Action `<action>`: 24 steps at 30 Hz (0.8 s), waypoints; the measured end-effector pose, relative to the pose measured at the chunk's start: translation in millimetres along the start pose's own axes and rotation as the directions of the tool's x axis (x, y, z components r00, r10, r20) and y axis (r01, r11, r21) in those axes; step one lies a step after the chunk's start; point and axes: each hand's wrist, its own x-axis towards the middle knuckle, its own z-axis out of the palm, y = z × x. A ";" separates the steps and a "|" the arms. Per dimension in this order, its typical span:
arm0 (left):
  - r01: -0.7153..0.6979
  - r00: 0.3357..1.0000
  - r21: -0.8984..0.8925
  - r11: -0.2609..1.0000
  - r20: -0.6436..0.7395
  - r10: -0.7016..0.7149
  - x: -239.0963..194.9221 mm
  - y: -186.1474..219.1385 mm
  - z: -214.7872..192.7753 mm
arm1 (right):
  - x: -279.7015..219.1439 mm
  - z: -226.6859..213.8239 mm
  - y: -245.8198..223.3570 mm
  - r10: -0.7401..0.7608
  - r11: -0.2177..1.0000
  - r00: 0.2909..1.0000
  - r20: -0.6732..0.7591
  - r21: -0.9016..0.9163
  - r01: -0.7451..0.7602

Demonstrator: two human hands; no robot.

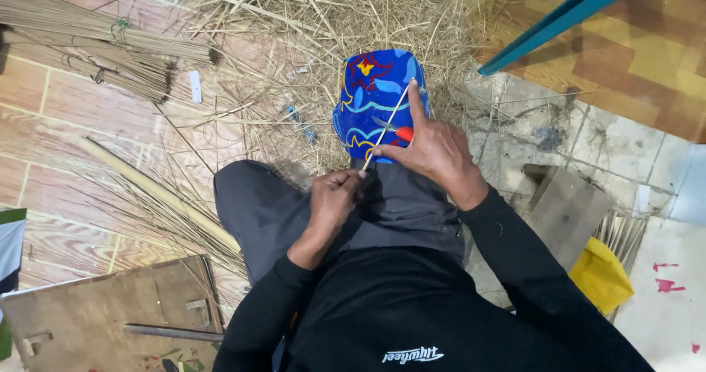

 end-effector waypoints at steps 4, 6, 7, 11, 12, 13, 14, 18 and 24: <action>0.007 1.000 0.004 1.000 0.009 -0.007 0.4 -2.9 2.7 | -0.7 -7.6 -4.6 0.016 1.000 0.999 0.042 0.007 -0.016; 0.018 1.000 -0.013 1.000 0.001 -0.018 -2.2 -3.8 2.6 | -1.6 -10.8 -7.7 0.023 1.000 0.998 0.065 -0.005 -0.023; 0.022 1.000 -0.012 1.000 0.002 -0.022 -3.2 -0.3 3.9 | 0.3 -10.8 -5.7 0.025 1.000 0.997 0.067 -0.005 -0.025; 0.024 1.000 -0.009 1.000 0.001 -0.024 -8.8 9.6 6.0 | 4.9 -7.5 -2.7 -0.063 0.997 0.996 0.063 -0.048 0.066; 0.021 1.000 -0.010 1.000 -0.001 -0.021 -9.6 11.7 6.8 | 5.3 -7.0 -2.6 -0.081 0.993 0.995 0.057 -0.077 0.085; 0.024 1.000 -0.009 1.000 -0.002 -0.024 -10.4 13.4 7.0 | 6.7 -6.8 -3.3 -0.080 0.994 0.995 0.060 -0.076 0.084; 0.017 1.000 -0.008 1.000 -0.004 -0.017 -11.4 14.8 7.5 | 7.8 -6.4 -3.6 -0.088 0.993 0.994 0.059 -0.075 0.092; 0.001 1.000 -0.041 0.999 -0.016 -0.002 -6.5 2.6 4.3 | 10.6 -1.4 -6.0 -0.098 0.987 0.993 0.061 -0.120 0.105; -0.013 0.999 0.053 0.999 -0.046 0.015 -4.4 -2.5 3.6 | 12.3 4.0 -6.2 -0.112 0.987 0.993 0.030 -0.111 0.114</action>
